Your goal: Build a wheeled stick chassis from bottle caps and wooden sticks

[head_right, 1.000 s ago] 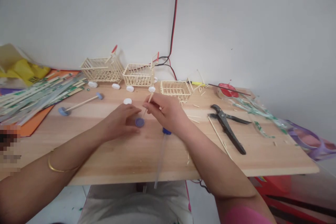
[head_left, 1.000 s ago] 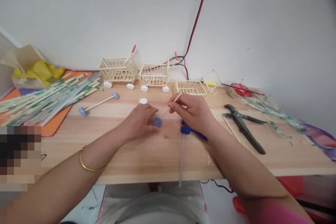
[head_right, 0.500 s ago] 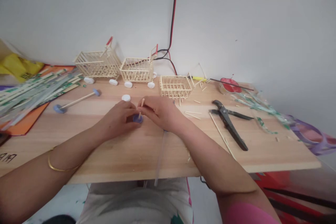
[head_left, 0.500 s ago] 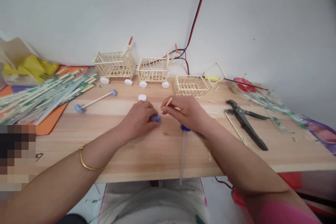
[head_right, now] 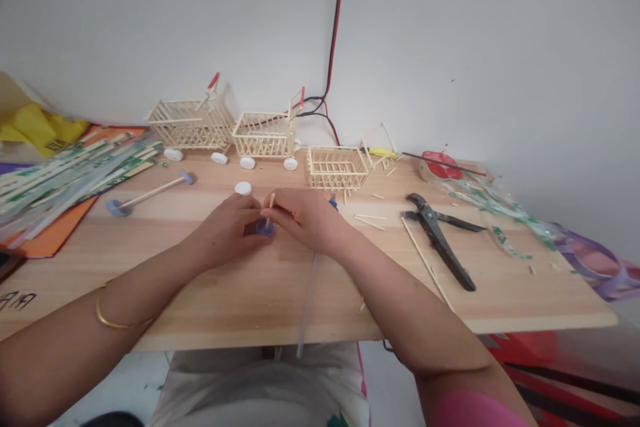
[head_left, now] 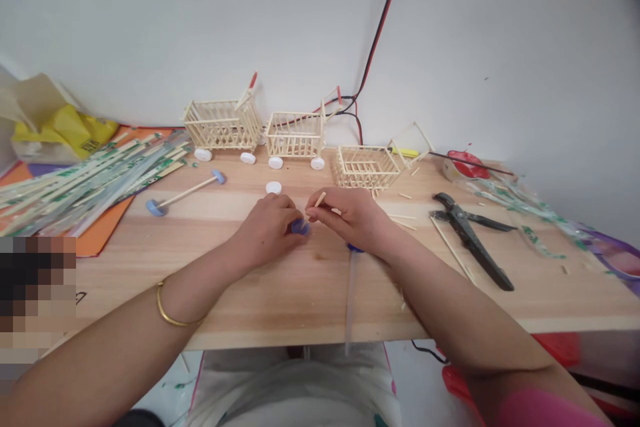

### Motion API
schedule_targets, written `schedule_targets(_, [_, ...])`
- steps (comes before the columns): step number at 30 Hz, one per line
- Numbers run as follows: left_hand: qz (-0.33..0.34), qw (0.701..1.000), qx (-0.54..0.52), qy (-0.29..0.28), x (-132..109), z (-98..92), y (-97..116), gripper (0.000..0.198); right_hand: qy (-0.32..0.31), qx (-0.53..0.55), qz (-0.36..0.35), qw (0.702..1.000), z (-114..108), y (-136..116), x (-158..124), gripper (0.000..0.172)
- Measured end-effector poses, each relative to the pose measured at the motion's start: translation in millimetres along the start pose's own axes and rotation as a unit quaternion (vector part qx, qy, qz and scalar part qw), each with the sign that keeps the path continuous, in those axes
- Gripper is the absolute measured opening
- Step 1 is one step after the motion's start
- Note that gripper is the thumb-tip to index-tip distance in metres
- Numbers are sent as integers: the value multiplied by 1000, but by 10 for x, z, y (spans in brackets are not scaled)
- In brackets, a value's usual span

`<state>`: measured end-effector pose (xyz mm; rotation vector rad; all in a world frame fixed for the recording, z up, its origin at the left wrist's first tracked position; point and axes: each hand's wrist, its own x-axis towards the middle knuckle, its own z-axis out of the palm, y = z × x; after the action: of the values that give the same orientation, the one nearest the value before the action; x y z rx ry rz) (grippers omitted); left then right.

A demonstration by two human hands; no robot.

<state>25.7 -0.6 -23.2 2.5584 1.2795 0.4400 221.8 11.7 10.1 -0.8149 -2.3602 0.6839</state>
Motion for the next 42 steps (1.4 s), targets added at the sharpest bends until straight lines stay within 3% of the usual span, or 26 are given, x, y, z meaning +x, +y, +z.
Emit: schedule_targets(42, [11, 999, 33, -3, -4, -7, 13, 15, -1, -52, 21, 998, 59, -35, 58, 22])
